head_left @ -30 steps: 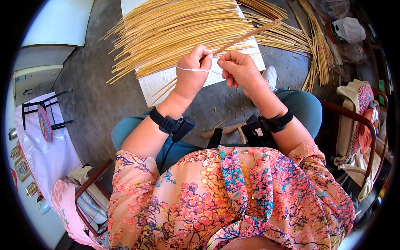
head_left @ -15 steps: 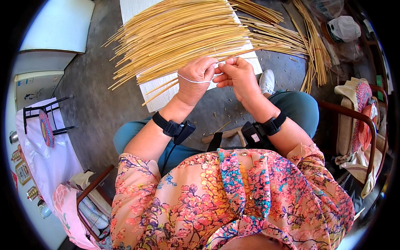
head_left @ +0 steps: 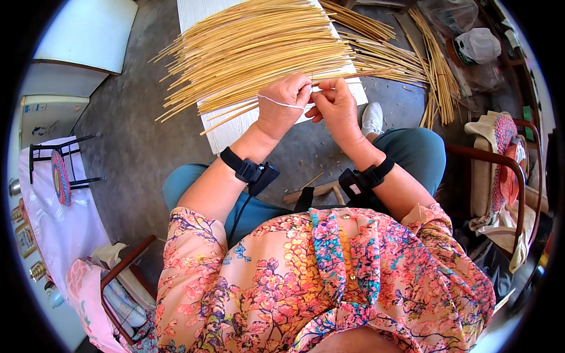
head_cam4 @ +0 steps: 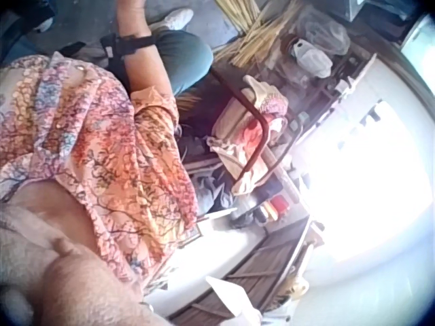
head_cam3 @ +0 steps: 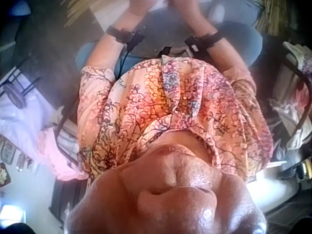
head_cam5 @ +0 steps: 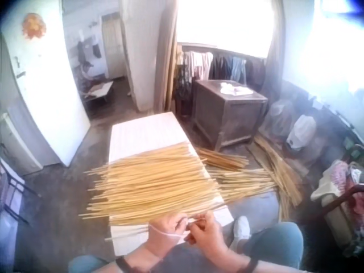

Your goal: The person weaves together thin strips of bamboo or wood, securing them with white string to form a base structure.

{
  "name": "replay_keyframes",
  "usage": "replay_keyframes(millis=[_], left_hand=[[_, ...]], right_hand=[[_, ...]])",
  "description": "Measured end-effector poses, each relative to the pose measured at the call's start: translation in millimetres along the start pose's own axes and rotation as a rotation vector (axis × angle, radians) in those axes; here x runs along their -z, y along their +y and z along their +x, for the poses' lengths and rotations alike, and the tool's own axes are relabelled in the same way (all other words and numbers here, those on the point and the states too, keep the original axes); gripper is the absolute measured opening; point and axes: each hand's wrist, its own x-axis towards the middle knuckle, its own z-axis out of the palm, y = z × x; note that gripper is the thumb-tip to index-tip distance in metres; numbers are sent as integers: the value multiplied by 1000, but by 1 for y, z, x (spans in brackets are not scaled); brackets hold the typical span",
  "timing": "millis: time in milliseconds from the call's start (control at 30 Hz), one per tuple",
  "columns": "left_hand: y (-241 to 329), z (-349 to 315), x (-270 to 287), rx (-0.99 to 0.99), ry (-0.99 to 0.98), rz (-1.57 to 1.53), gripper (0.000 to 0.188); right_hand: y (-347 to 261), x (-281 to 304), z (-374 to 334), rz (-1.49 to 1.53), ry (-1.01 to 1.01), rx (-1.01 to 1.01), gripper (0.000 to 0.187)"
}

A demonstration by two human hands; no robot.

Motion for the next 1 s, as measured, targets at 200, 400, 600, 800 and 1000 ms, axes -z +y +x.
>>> replay_keyframes(millis=[200,400,600,800,1000], left_hand=[[0,9,-3,-234,-4,105,6],[3,16,4,-357,-42,169,8],[13,16,14,-468,-153,139,7],[-8,16,20,-216,-191,205,7],[-30,-5,23,-202,-146,195,4]], right_hand=[[-17,8,2,-14,-35,-54,29],[-34,13,3,73,-108,-173,23],[-44,12,0,-148,-92,-244,19],[-54,48,31,-176,51,-86,19],[-58,104,36,453,184,57,12]])
